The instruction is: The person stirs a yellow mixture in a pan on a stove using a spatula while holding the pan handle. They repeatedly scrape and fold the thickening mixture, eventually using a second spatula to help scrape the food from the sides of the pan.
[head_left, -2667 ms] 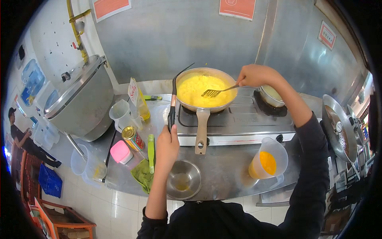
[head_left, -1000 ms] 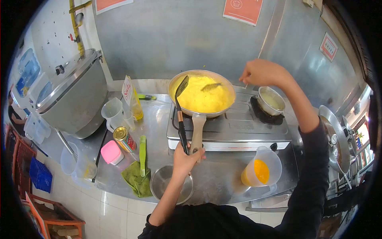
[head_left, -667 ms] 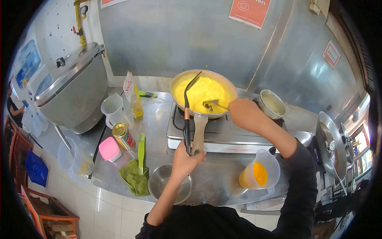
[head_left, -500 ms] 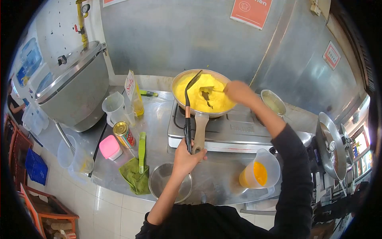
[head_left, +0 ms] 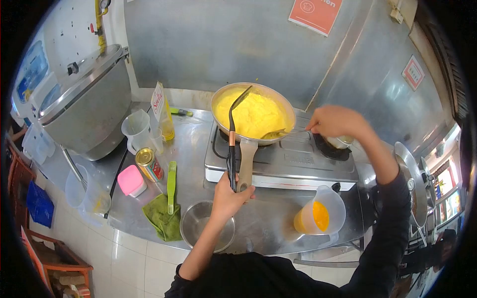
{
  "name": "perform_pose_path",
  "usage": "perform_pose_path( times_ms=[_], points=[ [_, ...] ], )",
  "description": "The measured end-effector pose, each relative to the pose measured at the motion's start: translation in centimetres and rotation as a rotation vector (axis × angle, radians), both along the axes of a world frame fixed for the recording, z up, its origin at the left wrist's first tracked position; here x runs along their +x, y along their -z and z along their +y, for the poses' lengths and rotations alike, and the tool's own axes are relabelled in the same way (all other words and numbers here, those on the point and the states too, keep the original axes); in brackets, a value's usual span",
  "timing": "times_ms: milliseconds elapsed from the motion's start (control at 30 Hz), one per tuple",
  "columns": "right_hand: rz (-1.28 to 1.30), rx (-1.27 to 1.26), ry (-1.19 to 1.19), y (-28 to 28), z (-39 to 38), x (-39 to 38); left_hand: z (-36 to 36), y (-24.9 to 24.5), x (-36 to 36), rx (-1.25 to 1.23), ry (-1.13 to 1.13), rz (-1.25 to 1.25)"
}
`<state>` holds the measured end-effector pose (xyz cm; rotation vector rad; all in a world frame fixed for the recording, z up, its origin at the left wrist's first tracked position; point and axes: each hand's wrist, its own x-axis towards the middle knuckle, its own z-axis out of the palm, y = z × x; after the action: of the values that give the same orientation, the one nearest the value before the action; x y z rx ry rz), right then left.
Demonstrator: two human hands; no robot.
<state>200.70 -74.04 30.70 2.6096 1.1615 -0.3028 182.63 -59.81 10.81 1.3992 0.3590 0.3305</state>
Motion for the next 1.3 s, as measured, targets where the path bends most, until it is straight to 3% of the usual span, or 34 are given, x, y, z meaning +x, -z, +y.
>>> perform_pose_path(
  times_ms=[167, 267, 333, 467, 667, 733, 833, 967, 1267, 1300],
  points=[
    [-0.135, 0.065, 0.067, 4.4, 0.4, 2.0, 0.1, -0.6, 0.0, -0.005, 0.016, -0.026],
    [-0.302, 0.256, 0.066, 7.6, 2.0, 4.7, 0.2, -1.3, -0.3, -0.001, 0.036, 0.023],
    [-0.480, 0.280, -0.150, 8.1, 3.1, 6.3, 0.0, -1.7, -0.4, 0.002, 0.023, 0.022],
    [-0.605, 0.147, -0.384, 3.9, 4.1, 6.4, 0.1, -1.3, -0.2, -0.019, 0.028, 0.022],
    [-0.387, 0.066, -0.216, -4.8, 5.0, 2.6, 0.1, -1.4, -0.3, -0.001, 0.029, 0.027],
    [-0.263, -0.124, -0.130, -6.0, 5.7, 2.2, 0.1, -1.2, -0.2, 0.008, 0.025, 0.011],
    [-0.294, -0.336, 0.009, -4.7, 7.5, 2.8, 0.1, -1.4, -0.3, 0.011, 0.020, 0.020],
    [-0.418, -0.431, 0.045, -2.3, 9.9, 1.9, 0.0, -1.4, -0.3, 0.008, 0.026, 0.018],
    [-0.568, -0.134, -0.044, 5.8, 11.8, 3.2, 0.1, -1.3, -0.3, 0.033, 0.008, 0.028],
    [-0.618, -0.073, -0.139, 6.2, 11.6, 3.9, 0.1, -1.1, -0.2, 0.023, 0.005, 0.025]
  ],
)
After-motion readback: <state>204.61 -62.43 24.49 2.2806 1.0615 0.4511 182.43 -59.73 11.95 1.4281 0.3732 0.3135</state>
